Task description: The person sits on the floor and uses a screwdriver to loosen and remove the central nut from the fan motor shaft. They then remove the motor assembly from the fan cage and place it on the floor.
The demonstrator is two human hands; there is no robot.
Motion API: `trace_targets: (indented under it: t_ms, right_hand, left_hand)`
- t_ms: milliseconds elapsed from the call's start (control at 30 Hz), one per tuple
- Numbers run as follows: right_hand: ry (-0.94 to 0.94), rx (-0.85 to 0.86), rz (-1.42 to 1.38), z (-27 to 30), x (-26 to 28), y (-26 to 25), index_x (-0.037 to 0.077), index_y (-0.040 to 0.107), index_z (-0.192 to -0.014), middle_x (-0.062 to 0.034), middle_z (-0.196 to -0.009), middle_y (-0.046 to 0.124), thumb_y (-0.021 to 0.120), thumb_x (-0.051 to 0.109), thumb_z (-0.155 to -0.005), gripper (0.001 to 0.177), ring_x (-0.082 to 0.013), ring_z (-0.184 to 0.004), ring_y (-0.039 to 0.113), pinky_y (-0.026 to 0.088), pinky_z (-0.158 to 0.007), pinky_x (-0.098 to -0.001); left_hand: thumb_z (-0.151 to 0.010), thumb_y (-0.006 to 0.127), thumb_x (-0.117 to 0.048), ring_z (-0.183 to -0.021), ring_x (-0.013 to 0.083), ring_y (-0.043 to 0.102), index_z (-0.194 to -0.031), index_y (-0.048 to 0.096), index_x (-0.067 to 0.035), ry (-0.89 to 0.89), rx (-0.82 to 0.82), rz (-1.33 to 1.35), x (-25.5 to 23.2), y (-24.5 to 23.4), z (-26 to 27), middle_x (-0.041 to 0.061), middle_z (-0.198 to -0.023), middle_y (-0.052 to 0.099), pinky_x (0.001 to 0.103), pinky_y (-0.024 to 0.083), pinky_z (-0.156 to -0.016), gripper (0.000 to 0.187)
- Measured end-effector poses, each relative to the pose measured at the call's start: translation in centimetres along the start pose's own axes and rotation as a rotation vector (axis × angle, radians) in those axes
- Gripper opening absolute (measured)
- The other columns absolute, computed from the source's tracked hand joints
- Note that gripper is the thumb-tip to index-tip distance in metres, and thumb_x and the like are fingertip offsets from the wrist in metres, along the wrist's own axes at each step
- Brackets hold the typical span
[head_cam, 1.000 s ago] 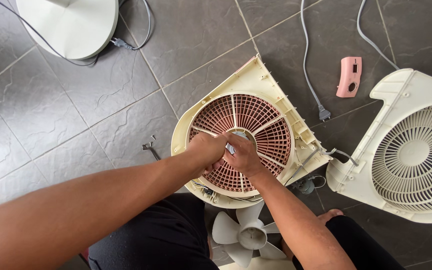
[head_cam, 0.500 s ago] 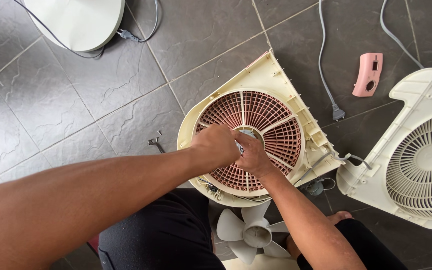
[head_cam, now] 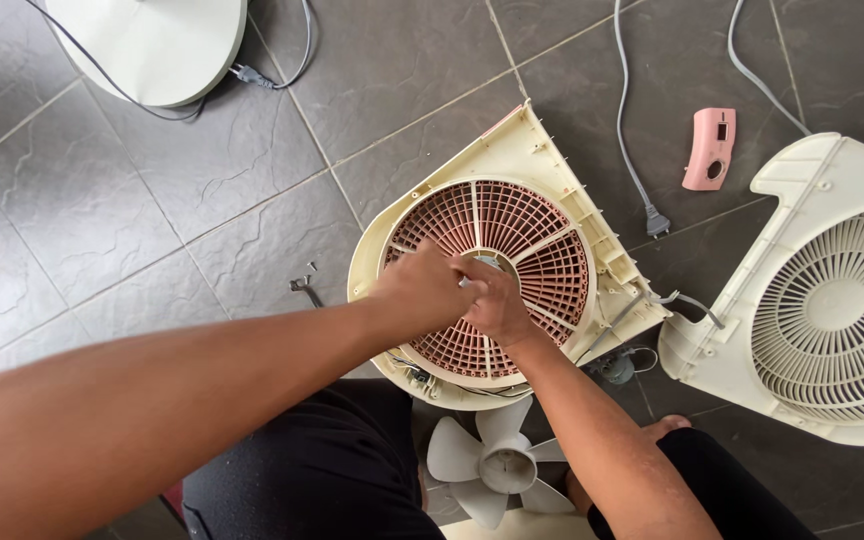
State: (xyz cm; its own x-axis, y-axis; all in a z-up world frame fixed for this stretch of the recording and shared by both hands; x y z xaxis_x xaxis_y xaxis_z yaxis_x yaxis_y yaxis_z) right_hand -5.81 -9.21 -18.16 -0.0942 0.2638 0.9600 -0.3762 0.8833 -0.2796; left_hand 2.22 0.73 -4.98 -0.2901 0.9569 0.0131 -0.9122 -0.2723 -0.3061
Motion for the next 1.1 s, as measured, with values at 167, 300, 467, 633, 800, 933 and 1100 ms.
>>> trace_targets:
  t_ms: [167,300,467,633,800,933,1100]
  right_hand:
    - [-0.066,-0.056,-0.126,-0.4,0.8,-0.8,0.007,0.061,-0.125,-0.0134,-0.115,0.074,0.072,0.005,-0.085,0.042,-0.0322,-0.106,0.074,0.061,-0.092,-0.0401]
    - [-0.005,-0.012,-0.079,-0.2,0.3,-0.7,0.007,0.06,-0.128,-0.018,-0.119,0.073,0.074,0.004,-0.084,0.046,-0.0358,-0.109,0.073,0.059,-0.096,-0.0408]
    - [-0.077,-0.069,-0.201,0.3,-0.6,-0.2,0.005,0.052,-0.137,-0.0202,-0.123,0.07,0.082,0.012,-0.079,0.066,-0.0358,-0.106,0.072,0.06,-0.092,-0.0403]
    - [-0.233,-0.067,-0.126,0.1,0.1,0.4,0.014,0.043,-0.145,-0.0113,-0.127,0.071,0.08,0.01,-0.089,0.068,-0.0321,-0.116,0.072,0.059,-0.102,-0.042]
    - [-0.209,-0.131,-0.146,0.1,0.7,-0.6,0.004,0.048,-0.142,-0.0145,-0.125,0.07,0.074,0.004,-0.086,0.062,-0.034,-0.11,0.071,0.06,-0.09,-0.0414]
    - [0.084,-0.035,-0.083,-0.1,-0.1,-0.5,0.006,0.063,-0.124,-0.0129,-0.111,0.074,0.075,0.006,-0.082,0.043,-0.0316,-0.095,0.074,0.061,-0.083,-0.0402]
    - [0.117,-0.031,-0.113,-0.4,0.5,-0.4,0.007,0.066,-0.123,-0.012,-0.11,0.075,0.073,0.008,-0.089,0.034,-0.0307,-0.098,0.076,0.06,-0.084,-0.0385]
  left_hand:
    - [-0.098,0.054,-0.038,-0.088,0.0307,0.075,-0.101,0.069,0.01,-0.288,0.022,0.793,1.6,3.1,-2.1,0.018,-0.087,0.074,0.042,0.059,-0.065,0.051]
    - [-0.097,0.053,-0.024,-0.088,0.0339,0.078,-0.123,0.059,0.005,0.063,0.002,-0.096,0.1,2.0,-3.0,0.021,-0.098,0.068,0.043,0.066,-0.065,0.04]
    - [-0.092,0.061,-0.021,-0.099,0.0346,0.074,-0.114,0.069,0.003,-0.129,-0.074,0.172,-0.6,0.4,-0.3,0.023,-0.104,0.071,0.041,0.059,-0.082,0.034]
    - [-0.087,0.068,-0.016,-0.098,0.0277,0.075,-0.114,0.068,-0.004,0.487,0.104,-0.804,-2.2,0.3,2.0,0.016,-0.104,0.075,0.039,0.062,-0.076,0.029]
    - [-0.088,0.071,-0.02,-0.096,0.0244,0.075,-0.102,0.075,-0.007,0.576,0.111,-0.946,-2.8,0.2,1.2,0.012,-0.103,0.076,0.037,0.061,-0.075,0.02]
    - [-0.085,0.077,-0.034,-0.088,0.0271,0.075,-0.107,0.069,-0.005,0.383,-0.101,-0.502,-2.2,-1.0,-0.5,0.012,-0.091,0.074,0.039,0.059,-0.074,0.037]
    - [-0.097,0.053,-0.022,-0.082,0.0363,0.076,-0.107,0.074,-0.002,-0.01,0.159,0.1,1.1,1.7,-3.6,0.018,-0.083,0.072,0.046,0.061,-0.068,0.031]
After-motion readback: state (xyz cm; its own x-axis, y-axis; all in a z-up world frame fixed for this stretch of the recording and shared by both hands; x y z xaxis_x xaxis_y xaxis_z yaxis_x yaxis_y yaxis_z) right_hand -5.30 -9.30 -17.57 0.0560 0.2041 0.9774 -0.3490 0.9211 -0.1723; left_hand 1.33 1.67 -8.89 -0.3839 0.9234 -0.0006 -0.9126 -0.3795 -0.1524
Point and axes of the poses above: each hand's wrist, its own z-axis away from the middle knuckle, its own y-axis out of the palm, x = y × z, the point moved 4 cm from there along -z, towards the middle knuckle
